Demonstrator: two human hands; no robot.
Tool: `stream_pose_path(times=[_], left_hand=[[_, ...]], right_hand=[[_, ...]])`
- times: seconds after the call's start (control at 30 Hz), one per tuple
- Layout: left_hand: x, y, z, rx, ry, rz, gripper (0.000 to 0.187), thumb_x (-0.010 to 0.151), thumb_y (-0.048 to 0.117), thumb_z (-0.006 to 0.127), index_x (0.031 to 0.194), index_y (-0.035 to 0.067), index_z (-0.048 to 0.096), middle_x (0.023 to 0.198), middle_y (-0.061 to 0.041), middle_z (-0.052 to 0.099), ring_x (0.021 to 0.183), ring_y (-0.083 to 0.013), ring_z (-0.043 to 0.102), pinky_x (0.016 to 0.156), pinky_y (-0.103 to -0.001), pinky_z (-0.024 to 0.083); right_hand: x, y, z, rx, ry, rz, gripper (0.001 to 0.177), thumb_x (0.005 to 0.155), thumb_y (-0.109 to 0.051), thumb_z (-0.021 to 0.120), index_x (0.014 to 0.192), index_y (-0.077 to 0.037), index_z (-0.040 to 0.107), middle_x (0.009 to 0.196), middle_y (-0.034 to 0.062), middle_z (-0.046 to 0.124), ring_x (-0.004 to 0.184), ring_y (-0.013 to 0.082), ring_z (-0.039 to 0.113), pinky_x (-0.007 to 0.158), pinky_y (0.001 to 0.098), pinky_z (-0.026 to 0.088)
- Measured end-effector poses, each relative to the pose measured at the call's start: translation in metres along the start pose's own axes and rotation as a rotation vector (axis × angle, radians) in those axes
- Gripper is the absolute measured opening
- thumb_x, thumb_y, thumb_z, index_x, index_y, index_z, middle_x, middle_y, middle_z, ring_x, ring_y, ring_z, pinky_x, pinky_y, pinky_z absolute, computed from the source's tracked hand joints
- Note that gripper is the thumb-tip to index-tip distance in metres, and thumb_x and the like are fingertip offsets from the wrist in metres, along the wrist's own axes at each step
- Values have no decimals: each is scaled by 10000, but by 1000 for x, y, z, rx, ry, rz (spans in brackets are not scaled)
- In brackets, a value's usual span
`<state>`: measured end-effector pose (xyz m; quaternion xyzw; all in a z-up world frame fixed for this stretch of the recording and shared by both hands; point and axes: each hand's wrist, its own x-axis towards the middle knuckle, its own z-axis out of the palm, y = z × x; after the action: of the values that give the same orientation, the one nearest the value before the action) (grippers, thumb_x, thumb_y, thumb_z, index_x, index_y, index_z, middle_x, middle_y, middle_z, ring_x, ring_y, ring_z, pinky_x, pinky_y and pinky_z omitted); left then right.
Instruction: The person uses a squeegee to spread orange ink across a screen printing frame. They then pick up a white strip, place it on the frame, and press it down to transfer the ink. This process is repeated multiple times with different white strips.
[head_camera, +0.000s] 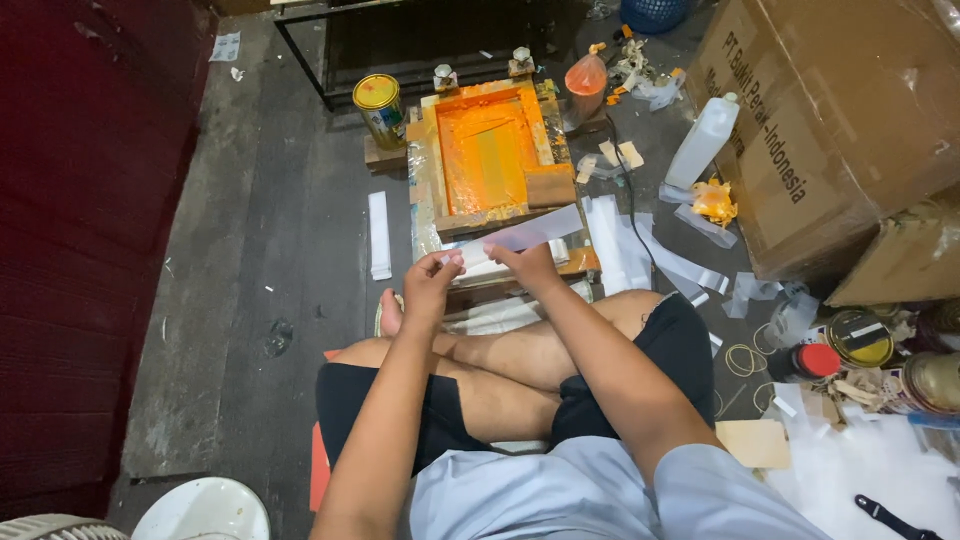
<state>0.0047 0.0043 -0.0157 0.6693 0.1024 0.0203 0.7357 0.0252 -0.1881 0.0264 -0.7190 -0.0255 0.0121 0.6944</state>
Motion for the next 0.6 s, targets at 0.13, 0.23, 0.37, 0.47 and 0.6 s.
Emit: stream_pose_path(times=[0.13, 0.23, 0.37, 0.47, 0.6], left_hand=[[-5, 12, -1, 14, 19, 25, 233, 896, 143, 807, 1121, 81, 792, 796, -78, 720, 820, -149, 733, 841, -269, 550], [-6, 14, -5, -4, 56, 30, 231, 895, 123, 794, 1116, 56, 784, 817, -81, 722, 815, -151, 731, 856, -278, 562], [-4, 10, -8, -2, 121, 38, 228, 906, 114, 771, 1122, 42, 778, 812, -79, 712, 804, -146, 733, 852, -274, 576], [-7, 16, -7, -10, 160, 33, 222, 909, 106, 757, 1120, 40, 778, 818, -69, 710, 798, -133, 727, 857, -263, 576], [-15, 31, -6, -35, 197, 26, 227, 884, 103, 770, 1102, 41, 777, 790, -55, 695, 758, -111, 718, 821, -223, 576]], right_hand=[[7, 13, -15, 55, 67, 17, 205, 800, -267, 867, 837, -91, 769, 799, 69, 755, 770, 161, 719, 814, 355, 569], [10, 15, -24, 92, 164, -47, 232, 755, -273, 901, 840, -94, 780, 743, 54, 730, 681, 161, 692, 722, 330, 570], [16, 16, -34, 139, 270, -101, 220, 780, -254, 897, 905, -101, 800, 730, 52, 715, 652, 141, 671, 666, 288, 548], [25, 25, -41, 190, 316, -122, 205, 799, -202, 871, 948, -83, 796, 736, 52, 700, 650, 130, 661, 663, 262, 547], [21, 14, -46, 289, 366, -152, 149, 808, -91, 812, 943, -35, 778, 666, 31, 613, 601, 100, 625, 614, 206, 527]])
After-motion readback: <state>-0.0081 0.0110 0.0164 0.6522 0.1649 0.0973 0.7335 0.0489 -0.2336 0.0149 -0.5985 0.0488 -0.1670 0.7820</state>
